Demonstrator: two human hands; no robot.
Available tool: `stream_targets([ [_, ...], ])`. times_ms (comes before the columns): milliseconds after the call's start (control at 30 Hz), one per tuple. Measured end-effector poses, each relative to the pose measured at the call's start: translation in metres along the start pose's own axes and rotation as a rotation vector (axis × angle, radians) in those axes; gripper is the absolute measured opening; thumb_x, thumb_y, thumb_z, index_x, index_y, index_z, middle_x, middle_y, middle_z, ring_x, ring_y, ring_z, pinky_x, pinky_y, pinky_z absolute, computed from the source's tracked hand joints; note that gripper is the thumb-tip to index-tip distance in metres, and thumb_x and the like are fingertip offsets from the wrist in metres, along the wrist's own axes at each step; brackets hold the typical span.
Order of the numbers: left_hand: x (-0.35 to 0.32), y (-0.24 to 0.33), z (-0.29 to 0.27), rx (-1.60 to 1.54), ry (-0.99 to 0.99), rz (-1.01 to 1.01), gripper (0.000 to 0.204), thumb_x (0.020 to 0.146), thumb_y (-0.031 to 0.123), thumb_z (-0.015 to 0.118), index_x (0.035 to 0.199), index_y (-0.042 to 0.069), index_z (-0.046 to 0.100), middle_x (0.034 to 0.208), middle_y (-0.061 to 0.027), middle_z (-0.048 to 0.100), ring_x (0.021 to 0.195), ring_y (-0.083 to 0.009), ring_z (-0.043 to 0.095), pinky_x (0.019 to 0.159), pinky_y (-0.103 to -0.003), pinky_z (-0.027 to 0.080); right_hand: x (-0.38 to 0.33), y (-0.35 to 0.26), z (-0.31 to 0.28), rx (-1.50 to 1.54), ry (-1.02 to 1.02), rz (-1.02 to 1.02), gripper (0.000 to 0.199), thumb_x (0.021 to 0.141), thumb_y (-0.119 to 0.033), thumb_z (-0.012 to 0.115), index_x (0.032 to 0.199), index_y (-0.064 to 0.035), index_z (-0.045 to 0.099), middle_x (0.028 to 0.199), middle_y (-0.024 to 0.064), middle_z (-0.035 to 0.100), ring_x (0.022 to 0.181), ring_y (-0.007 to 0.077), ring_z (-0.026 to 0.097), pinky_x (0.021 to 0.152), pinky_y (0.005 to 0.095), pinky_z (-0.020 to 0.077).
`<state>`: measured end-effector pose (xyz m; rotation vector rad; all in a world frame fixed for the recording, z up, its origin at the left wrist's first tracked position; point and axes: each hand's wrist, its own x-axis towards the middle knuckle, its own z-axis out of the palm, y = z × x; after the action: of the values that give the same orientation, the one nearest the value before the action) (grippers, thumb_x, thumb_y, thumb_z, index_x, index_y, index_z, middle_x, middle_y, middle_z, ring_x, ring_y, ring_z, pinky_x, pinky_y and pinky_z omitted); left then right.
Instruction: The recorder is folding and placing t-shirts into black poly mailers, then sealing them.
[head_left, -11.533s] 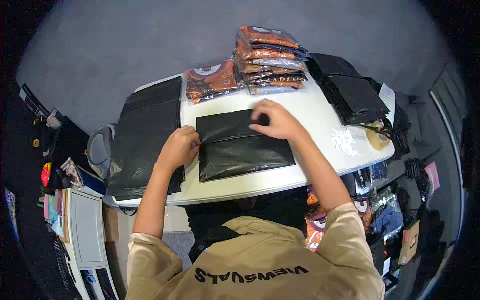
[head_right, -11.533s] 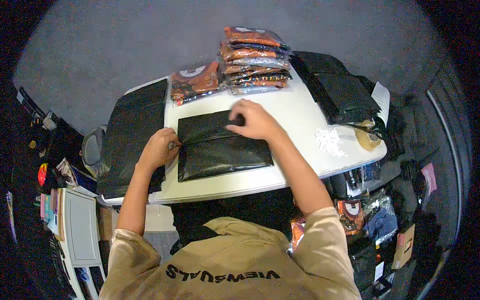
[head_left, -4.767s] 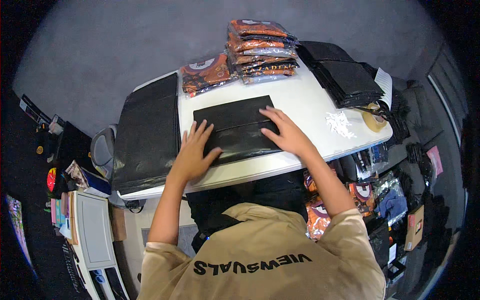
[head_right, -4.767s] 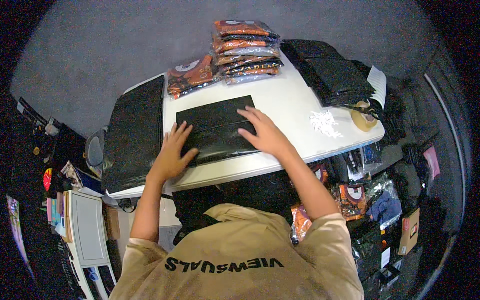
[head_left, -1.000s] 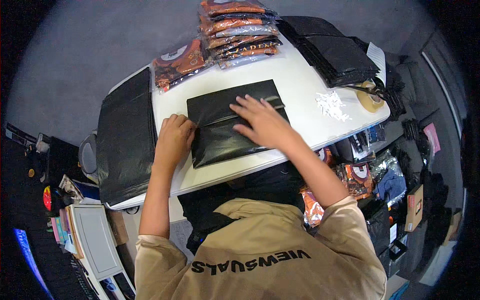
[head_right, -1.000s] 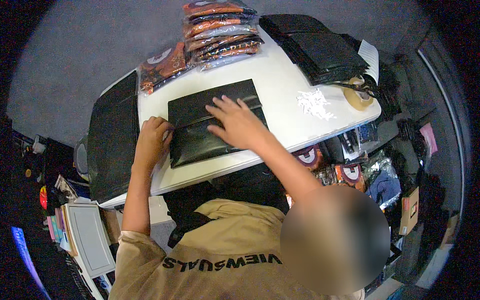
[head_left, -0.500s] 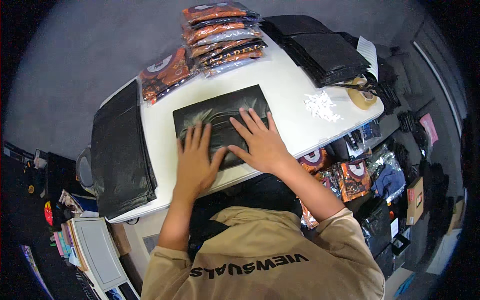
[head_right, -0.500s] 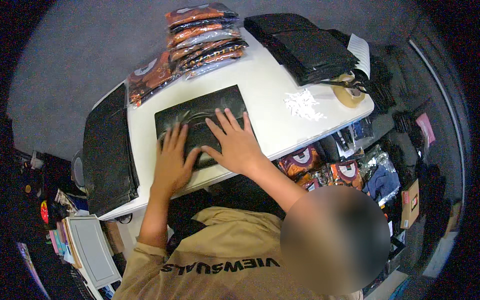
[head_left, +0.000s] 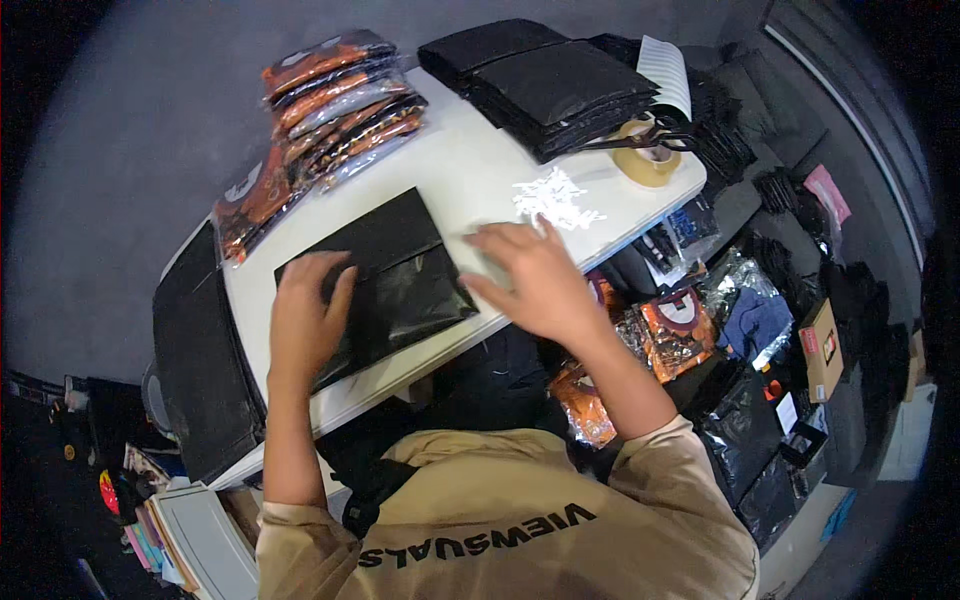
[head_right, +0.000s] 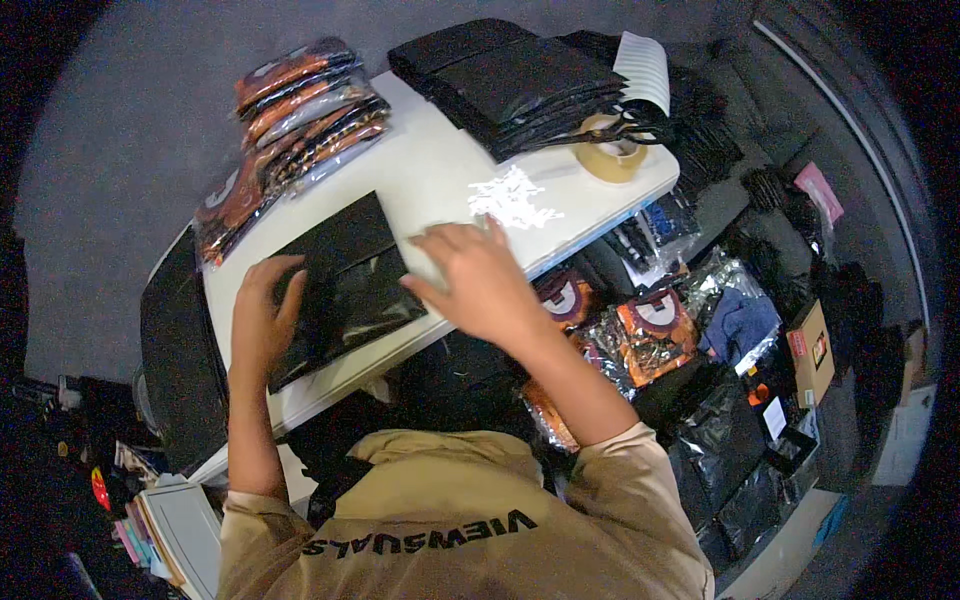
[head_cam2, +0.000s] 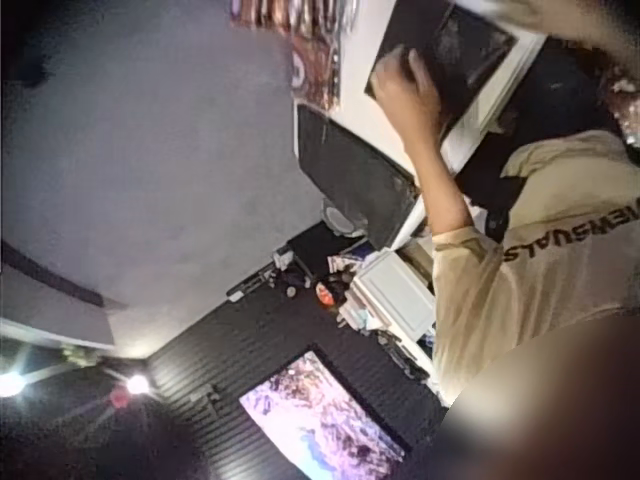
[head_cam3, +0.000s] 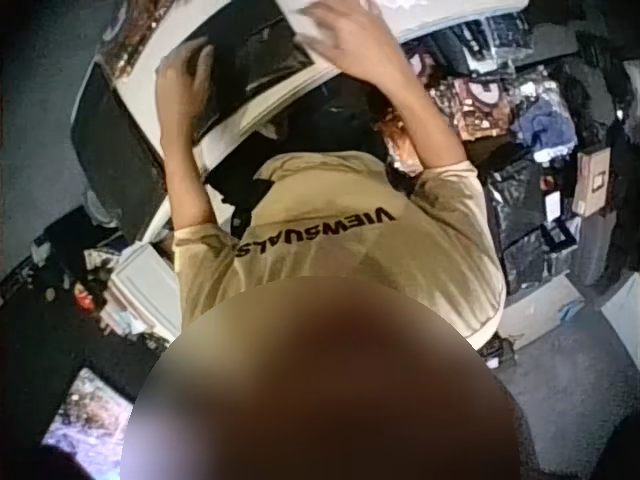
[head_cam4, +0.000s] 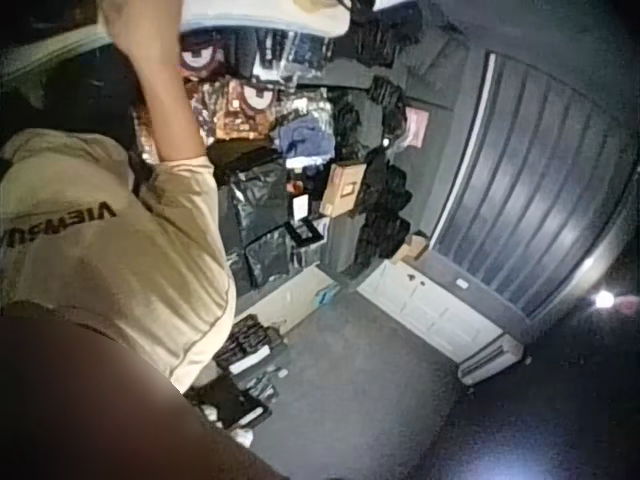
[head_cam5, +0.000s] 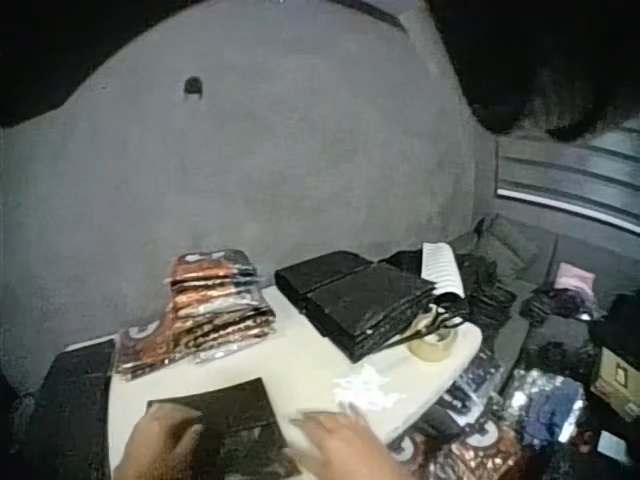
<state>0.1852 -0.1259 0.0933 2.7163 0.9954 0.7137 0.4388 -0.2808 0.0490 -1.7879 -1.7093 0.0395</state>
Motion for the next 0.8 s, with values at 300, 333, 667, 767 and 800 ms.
stream_targets([
  [300,0.121,0.073,0.136,-0.384,-0.224,0.173,0.026,0.089,0.02,0.079,0.105,0.0,0.078,0.096,-0.014,0.076,0.086,-0.0233,0.071,0.079,-0.036,0.057,0.006,0.118,-0.041,-0.031,0.059,0.173,0.032,0.084,-0.02,0.08,0.11,-0.0031,0.077,0.1,0.0194,0.074,0.089,0.0354,0.072,0.082,0.0414,0.0574],
  [333,0.131,0.077,0.15,-0.466,-0.238,0.181,0.028,0.088,0.021,0.081,0.105,-0.001,0.078,0.092,-0.0131,0.076,0.081,-0.0202,0.07,0.076,-0.034,0.057,0.009,0.12,-0.037,0.007,0.055,0.206,0.029,0.082,-0.02,0.08,0.105,-0.0036,0.079,0.097,0.0176,0.074,0.086,0.0347,0.072,0.08,0.0419,0.0575],
  [667,0.156,0.094,0.183,-0.441,-0.336,0.166,0.031,0.081,0.021,0.086,0.1,-0.002,0.079,0.088,-0.0134,0.075,0.081,-0.0188,0.071,0.077,-0.034,0.057,0.018,0.129,-0.017,-0.044,0.105,0.288,0.018,0.08,-0.022,0.083,0.092,-0.0099,0.08,0.094,0.0106,0.075,0.09,0.0291,0.073,0.083,0.0447,0.0522],
  [767,0.159,0.093,0.183,-0.436,-0.335,0.196,0.029,0.081,0.02,0.086,0.098,-0.002,0.078,0.088,-0.0127,0.076,0.081,-0.0188,0.071,0.077,-0.034,0.058,0.02,0.128,-0.015,-0.05,0.122,0.279,0.018,0.079,-0.022,0.083,0.093,-0.0108,0.08,0.097,0.0107,0.075,0.092,0.0294,0.073,0.084,0.0457,0.0515],
  [800,0.159,0.092,0.184,-0.441,-0.342,0.173,0.028,0.08,0.019,0.086,0.097,-0.001,0.079,0.088,-0.0121,0.076,0.08,-0.0184,0.071,0.076,-0.034,0.058,0.02,0.128,-0.015,-0.051,0.121,0.277,0.018,0.079,-0.022,0.083,0.093,-0.0108,0.08,0.097,0.0107,0.075,0.092,0.0294,0.073,0.084,0.0457,0.0515],
])
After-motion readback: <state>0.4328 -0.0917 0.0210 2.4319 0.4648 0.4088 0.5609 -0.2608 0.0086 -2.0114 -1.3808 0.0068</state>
